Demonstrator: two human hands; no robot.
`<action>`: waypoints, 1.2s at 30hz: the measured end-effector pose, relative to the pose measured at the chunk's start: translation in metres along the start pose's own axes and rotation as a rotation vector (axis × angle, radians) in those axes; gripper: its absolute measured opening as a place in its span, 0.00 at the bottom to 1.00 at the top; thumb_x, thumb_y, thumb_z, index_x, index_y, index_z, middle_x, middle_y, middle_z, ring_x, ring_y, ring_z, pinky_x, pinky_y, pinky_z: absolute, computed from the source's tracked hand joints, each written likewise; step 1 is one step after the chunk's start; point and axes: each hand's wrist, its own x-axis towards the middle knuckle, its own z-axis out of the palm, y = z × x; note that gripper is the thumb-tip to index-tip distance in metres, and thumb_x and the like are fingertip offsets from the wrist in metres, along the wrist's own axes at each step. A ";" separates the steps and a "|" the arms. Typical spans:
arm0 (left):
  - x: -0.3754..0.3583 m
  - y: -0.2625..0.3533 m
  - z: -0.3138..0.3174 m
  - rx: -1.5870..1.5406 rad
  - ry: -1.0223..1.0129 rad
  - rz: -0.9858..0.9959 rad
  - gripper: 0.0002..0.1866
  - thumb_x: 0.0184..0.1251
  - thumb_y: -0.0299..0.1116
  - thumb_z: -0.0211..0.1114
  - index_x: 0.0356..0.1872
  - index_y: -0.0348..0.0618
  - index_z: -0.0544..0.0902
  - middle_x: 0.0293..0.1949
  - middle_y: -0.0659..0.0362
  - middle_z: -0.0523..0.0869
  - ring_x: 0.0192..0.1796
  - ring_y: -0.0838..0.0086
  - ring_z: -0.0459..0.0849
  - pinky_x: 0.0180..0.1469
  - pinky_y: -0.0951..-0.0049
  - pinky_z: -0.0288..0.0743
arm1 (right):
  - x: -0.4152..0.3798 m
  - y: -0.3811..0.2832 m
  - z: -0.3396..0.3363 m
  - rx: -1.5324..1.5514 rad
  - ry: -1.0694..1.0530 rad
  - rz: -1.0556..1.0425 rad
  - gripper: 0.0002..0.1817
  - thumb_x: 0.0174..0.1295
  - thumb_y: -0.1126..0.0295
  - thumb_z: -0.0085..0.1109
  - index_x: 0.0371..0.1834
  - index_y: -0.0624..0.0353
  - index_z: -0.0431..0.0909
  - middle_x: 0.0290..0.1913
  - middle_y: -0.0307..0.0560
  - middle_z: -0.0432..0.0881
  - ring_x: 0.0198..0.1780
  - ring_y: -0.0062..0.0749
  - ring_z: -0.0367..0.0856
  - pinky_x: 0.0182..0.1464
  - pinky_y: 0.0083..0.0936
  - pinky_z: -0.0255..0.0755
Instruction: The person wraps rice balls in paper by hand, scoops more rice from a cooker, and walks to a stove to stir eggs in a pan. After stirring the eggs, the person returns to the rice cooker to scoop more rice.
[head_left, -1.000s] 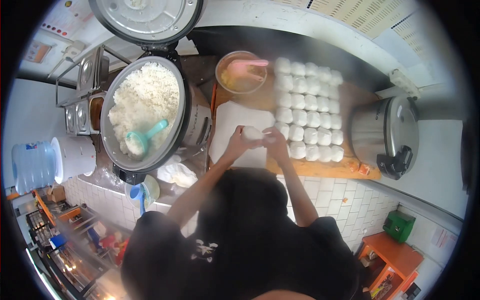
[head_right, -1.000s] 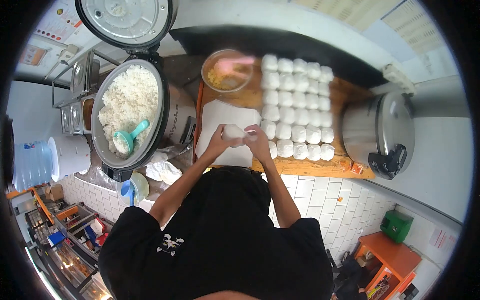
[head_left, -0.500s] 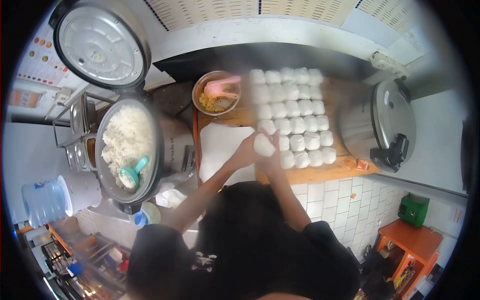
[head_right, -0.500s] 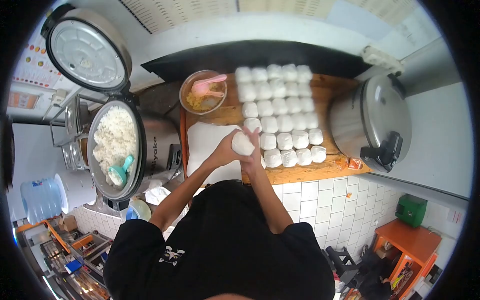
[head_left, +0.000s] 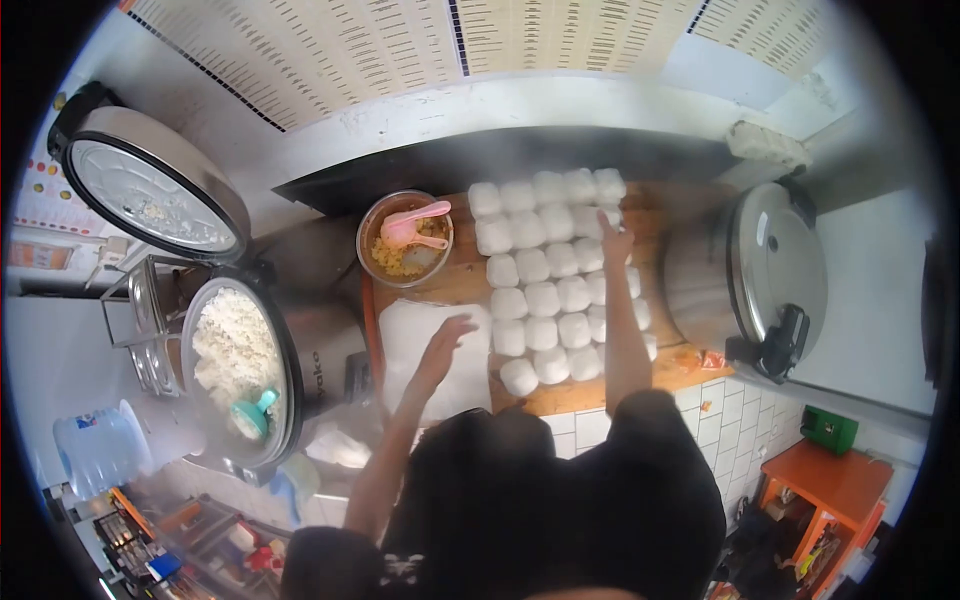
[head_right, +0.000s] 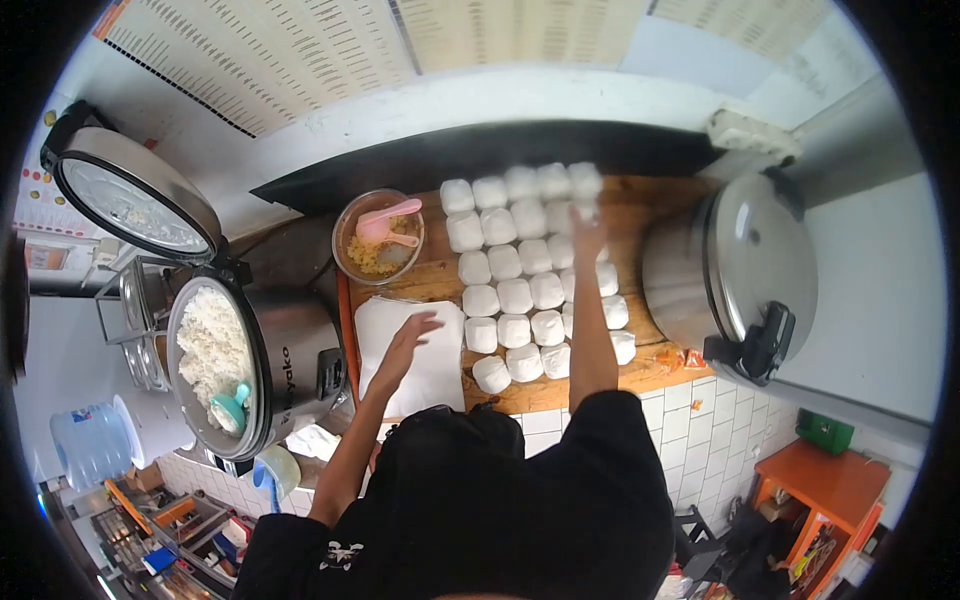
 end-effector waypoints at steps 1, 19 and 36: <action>-0.015 -0.006 -0.007 0.038 0.054 -0.032 0.28 0.77 0.55 0.43 0.64 0.43 0.71 0.56 0.56 0.81 0.63 0.68 0.75 0.63 0.64 0.65 | 0.016 0.002 0.009 -0.003 -0.014 -0.007 0.43 0.46 0.48 0.77 0.55 0.75 0.75 0.52 0.63 0.80 0.54 0.43 0.78 0.58 0.33 0.69; -0.156 -0.136 -0.049 0.073 0.451 0.023 0.18 0.73 0.44 0.59 0.53 0.41 0.78 0.45 0.55 0.85 0.48 0.71 0.84 0.54 0.68 0.78 | -0.379 -0.371 0.045 0.283 -1.133 -0.970 0.06 0.62 0.69 0.63 0.33 0.60 0.82 0.33 0.46 0.84 0.38 0.35 0.81 0.43 0.32 0.73; -0.135 -0.171 -0.069 0.579 0.428 0.236 0.26 0.67 0.50 0.61 0.56 0.41 0.75 0.56 0.49 0.79 0.61 0.56 0.75 0.64 0.55 0.66 | -0.493 -0.392 0.045 -0.321 -2.012 -0.601 0.12 0.69 0.64 0.55 0.41 0.66 0.76 0.22 0.39 0.76 0.17 0.18 0.69 0.21 0.19 0.64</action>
